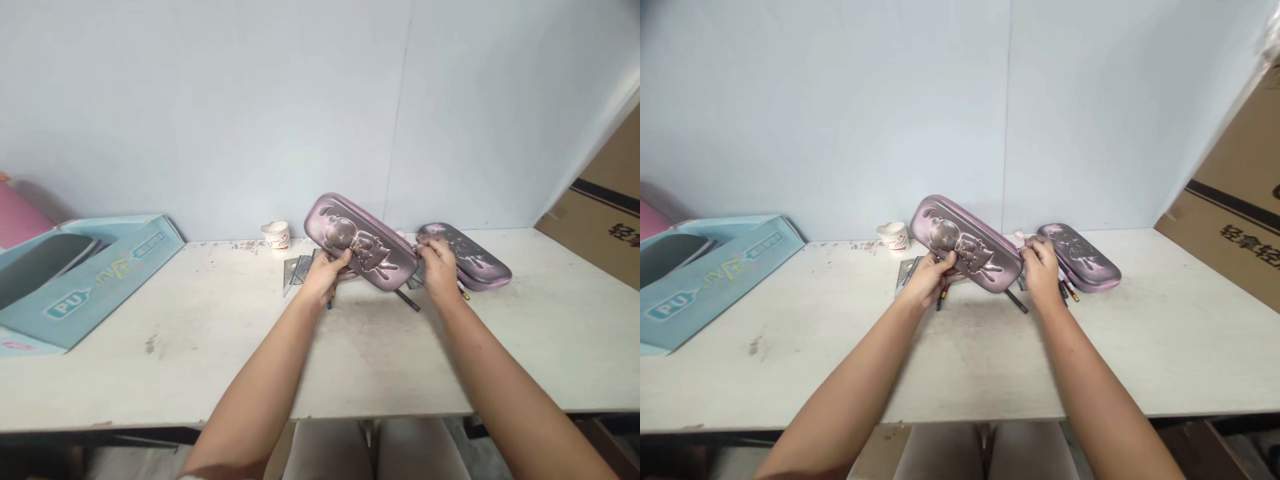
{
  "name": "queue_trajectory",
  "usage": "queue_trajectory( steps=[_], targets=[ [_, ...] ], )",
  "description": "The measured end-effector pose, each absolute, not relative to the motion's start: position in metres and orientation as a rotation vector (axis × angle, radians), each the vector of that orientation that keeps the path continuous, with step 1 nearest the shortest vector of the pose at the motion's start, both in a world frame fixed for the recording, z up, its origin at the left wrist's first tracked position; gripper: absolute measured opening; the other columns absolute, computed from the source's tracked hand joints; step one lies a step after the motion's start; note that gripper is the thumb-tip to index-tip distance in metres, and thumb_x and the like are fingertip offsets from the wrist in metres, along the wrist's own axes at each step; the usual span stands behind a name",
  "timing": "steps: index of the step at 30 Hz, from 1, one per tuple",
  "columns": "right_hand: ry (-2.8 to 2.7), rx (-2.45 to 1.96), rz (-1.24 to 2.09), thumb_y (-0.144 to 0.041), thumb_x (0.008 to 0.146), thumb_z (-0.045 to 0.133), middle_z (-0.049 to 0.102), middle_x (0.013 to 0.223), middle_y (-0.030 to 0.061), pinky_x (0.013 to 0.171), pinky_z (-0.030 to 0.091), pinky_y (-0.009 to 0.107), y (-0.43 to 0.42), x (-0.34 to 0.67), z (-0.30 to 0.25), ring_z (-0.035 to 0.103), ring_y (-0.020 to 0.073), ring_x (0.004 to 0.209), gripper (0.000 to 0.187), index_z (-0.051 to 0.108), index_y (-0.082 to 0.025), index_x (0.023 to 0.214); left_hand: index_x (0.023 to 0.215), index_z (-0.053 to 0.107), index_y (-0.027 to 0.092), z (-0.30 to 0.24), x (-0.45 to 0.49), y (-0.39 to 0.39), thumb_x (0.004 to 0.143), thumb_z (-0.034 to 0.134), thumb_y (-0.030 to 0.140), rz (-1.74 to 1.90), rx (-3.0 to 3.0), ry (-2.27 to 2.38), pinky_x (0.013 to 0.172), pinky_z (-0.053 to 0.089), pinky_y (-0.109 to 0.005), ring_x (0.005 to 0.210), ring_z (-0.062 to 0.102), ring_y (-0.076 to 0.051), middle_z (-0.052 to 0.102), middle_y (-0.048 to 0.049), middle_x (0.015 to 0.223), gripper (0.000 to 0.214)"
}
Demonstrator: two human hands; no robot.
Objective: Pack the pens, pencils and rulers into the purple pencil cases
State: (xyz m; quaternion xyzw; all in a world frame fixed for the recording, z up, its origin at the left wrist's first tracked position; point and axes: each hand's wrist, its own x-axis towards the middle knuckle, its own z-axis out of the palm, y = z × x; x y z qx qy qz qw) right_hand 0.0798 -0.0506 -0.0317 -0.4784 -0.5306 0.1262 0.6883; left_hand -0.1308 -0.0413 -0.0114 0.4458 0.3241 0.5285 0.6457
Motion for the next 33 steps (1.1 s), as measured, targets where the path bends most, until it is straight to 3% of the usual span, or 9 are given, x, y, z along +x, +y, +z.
queue_trajectory(
  steps=[4,8,10,17,22,26,29,31,33],
  targets=[
    [-1.182,-0.955,0.434,-0.028,0.07,0.051,0.052,0.078,0.0022,0.08,0.04,0.033,-0.043,0.087,-0.033,0.051,0.0167,0.083,0.019,0.047,-0.019,0.054,0.092,0.054,0.017,-0.005,-0.133,-0.041,0.064,0.075,0.034,1.343,1.043,0.709,0.076,0.054,-0.037,0.079,0.067,-0.019,0.068,-0.0039,0.086,0.039],
    [-1.093,-0.757,0.837,-0.028,0.068,0.051,0.041,0.061,-0.0025,0.067,0.045,0.032,-0.042,0.074,-0.036,0.045,0.0123,0.06,0.02,0.038,-0.021,0.055,0.09,0.052,0.017,0.001,-0.131,-0.041,0.066,0.074,0.038,1.433,0.932,0.613,0.079,0.053,-0.036,0.086,0.066,-0.019,0.068,-0.0039,0.086,0.039],
    [-1.094,-0.697,1.079,-0.029,0.068,0.051,0.04,0.057,-0.0034,0.068,0.048,0.036,-0.049,0.058,-0.038,0.049,0.0141,0.061,0.018,0.039,-0.021,0.059,0.091,0.051,0.018,0.002,-0.128,-0.043,0.068,0.072,0.038,1.474,0.837,0.557,0.08,0.053,-0.034,0.085,0.066,-0.018,0.068,-0.0033,0.086,0.037],
    [-1.161,-0.59,1.536,-0.038,0.072,0.06,0.058,0.072,0.0017,0.078,0.049,0.043,-0.073,0.011,-0.043,0.059,0.018,0.075,0.022,0.051,-0.02,0.065,0.088,0.054,0.015,-0.001,-0.118,-0.051,0.08,0.059,0.04,1.323,0.641,0.56,0.073,0.054,-0.028,0.061,0.061,-0.009,0.065,-0.0011,0.076,0.026],
    [-0.871,-0.796,1.359,-0.045,0.071,0.062,0.065,0.078,0.0009,0.066,0.05,0.036,-0.058,0.033,-0.041,0.06,0.0171,0.07,0.028,0.059,-0.022,0.086,0.094,0.054,0.015,-0.01,-0.121,-0.045,0.082,0.051,0.049,1.228,0.759,0.727,0.071,0.055,-0.032,0.07,0.064,-0.014,0.066,-0.0074,0.087,0.035],
    [-0.844,-0.765,1.255,-0.049,0.074,0.057,0.062,0.077,-0.0011,0.068,0.047,0.031,-0.058,0.047,-0.033,0.059,0.0164,0.074,0.029,0.056,-0.022,0.085,0.111,0.049,0.02,-0.017,-0.117,-0.045,0.079,0.056,0.049,1.115,0.932,0.994,0.074,0.054,-0.038,0.087,0.064,-0.021,0.063,-0.0111,0.109,0.043],
    [-0.97,-0.82,1.143,-0.039,0.067,0.068,0.055,0.078,-0.005,0.071,0.043,0.025,-0.069,0.039,-0.029,0.054,0.0121,0.075,0.027,0.053,-0.024,0.083,0.134,0.026,0.028,-0.016,-0.111,-0.052,0.074,0.062,0.05,1.163,1.04,1.0,0.086,0.05,-0.04,0.107,0.057,-0.023,0.051,-0.0106,0.129,0.073],
    [-1.122,-0.854,1.077,-0.037,0.066,0.069,0.051,0.08,-0.0049,0.073,0.04,0.023,-0.074,0.032,-0.028,0.051,0.0113,0.078,0.028,0.052,-0.023,0.083,0.14,0.009,0.03,-0.013,-0.108,-0.058,0.069,0.069,0.048,1.177,1.102,0.952,0.095,0.044,-0.038,0.116,0.051,-0.022,0.045,-0.0105,0.136,0.094],
    [-1.241,-0.873,1.03,-0.038,0.068,0.067,0.049,0.082,-0.0041,0.075,0.039,0.024,-0.075,0.029,-0.029,0.049,0.0119,0.08,0.027,0.051,-0.023,0.082,0.141,0.004,0.029,-0.011,-0.108,-0.062,0.065,0.074,0.042,1.174,1.147,0.919,0.098,0.041,-0.036,0.118,0.05,-0.022,0.045,-0.0106,0.135,0.104]
  ],
)
